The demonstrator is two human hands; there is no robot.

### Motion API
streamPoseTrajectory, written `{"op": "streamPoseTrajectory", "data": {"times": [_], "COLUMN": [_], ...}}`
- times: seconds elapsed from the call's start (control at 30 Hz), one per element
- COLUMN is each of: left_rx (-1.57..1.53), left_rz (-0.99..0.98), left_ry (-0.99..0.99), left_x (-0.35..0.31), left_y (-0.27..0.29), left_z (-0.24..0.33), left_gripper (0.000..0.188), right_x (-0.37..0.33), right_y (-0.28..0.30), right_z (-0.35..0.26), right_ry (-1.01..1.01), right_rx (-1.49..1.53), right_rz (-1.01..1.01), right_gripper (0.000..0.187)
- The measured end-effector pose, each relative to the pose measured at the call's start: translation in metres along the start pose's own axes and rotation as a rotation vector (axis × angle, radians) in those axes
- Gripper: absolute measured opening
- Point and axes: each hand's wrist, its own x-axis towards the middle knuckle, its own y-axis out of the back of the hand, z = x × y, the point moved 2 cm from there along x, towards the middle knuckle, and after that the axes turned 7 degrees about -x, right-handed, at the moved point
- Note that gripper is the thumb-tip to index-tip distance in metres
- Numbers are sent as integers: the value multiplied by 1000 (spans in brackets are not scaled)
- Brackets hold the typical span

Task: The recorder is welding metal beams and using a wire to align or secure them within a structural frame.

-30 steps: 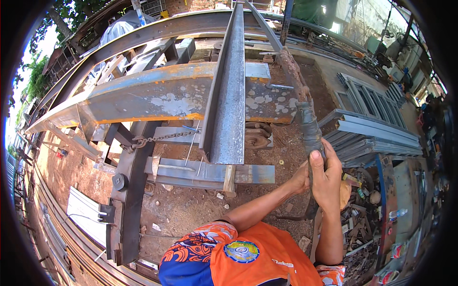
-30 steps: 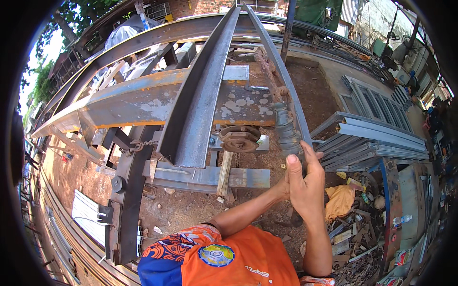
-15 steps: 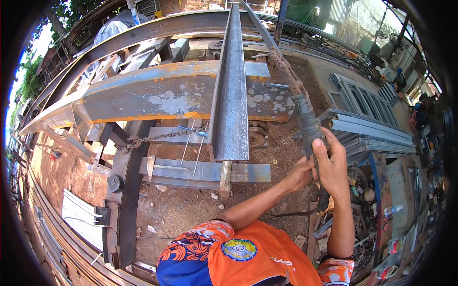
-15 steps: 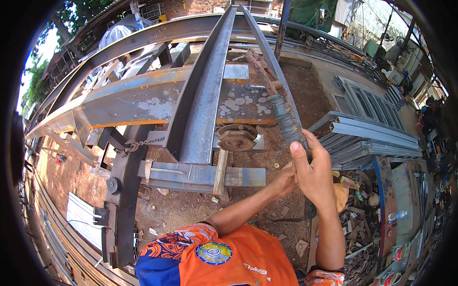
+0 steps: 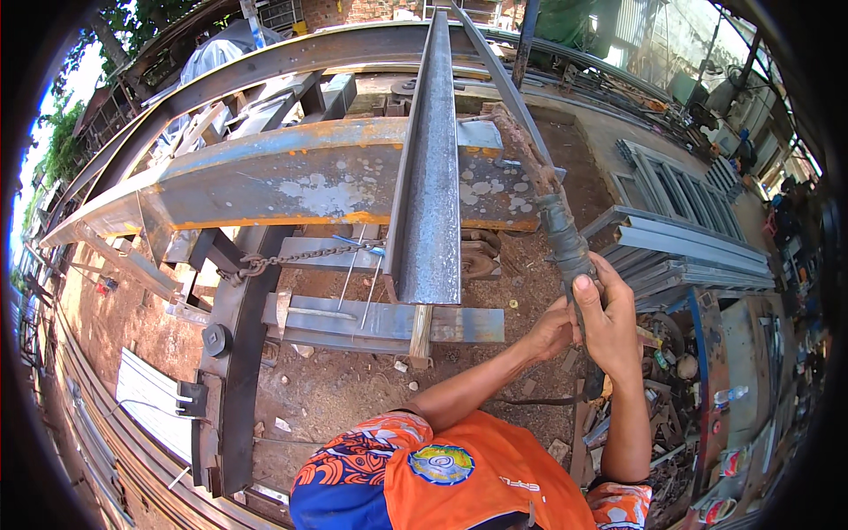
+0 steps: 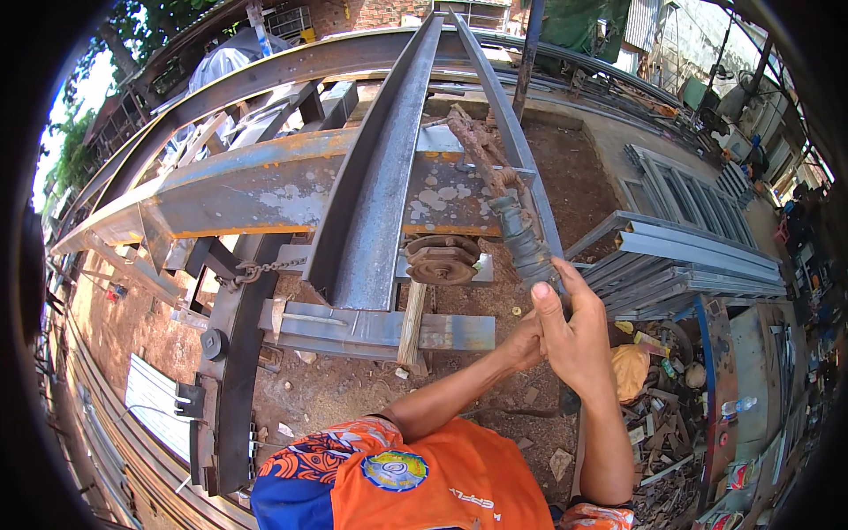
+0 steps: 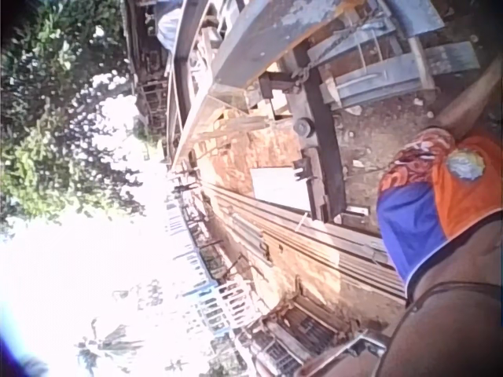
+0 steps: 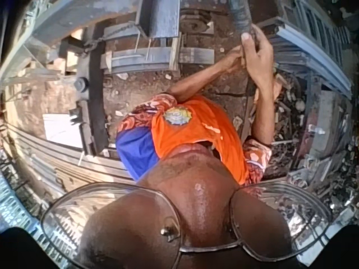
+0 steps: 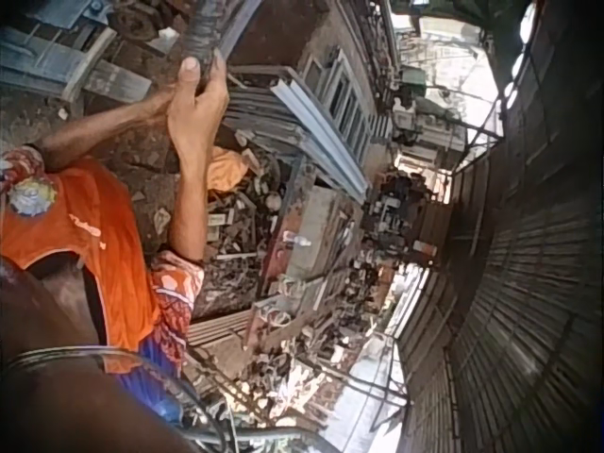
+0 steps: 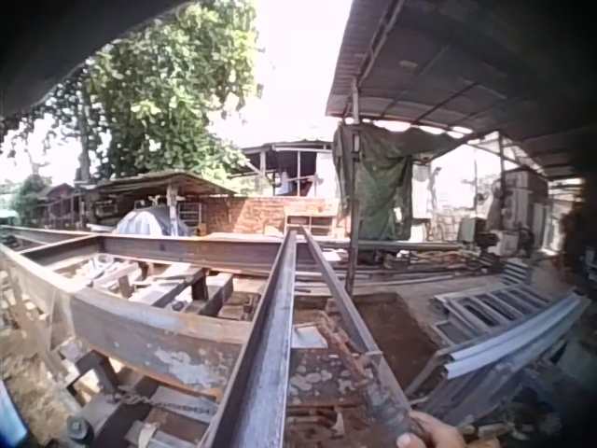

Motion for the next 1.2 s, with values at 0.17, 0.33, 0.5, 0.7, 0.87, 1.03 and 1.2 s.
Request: {"op": "streamPoseTrajectory", "data": {"times": [0.17,0.33,0.5,0.7,0.87,1.03,1.2], "left_rx": [-27,-30,-17,-26,58,12,-19], "left_rz": [60,41,94,125,32,43,13], "left_ry": [14,15,-34,-33,-10,-68,-70], "left_x": [-5,-5,-5,-2,-3,-4,-2], "left_y": [-2,-2,-10,0,8,8,7], "left_z": [3,2,3,-8,-3,-5,-8], "left_gripper": [47,52,59,60,51,37,30], "right_x": [-2,5,7,9,11,17,18], "right_y": [-1,0,16,4,8,18,17], "right_z": [5,15,-5,16,17,2,5], "right_ry": [-48,113,-180,85,41,-99,-45], "right_rx": [60,69,87,71,93,257,296], "right_rz": [-45,17,-191,-69,-80,-232,-177], "right_gripper": [57,53,64,57,61,63,63]}}
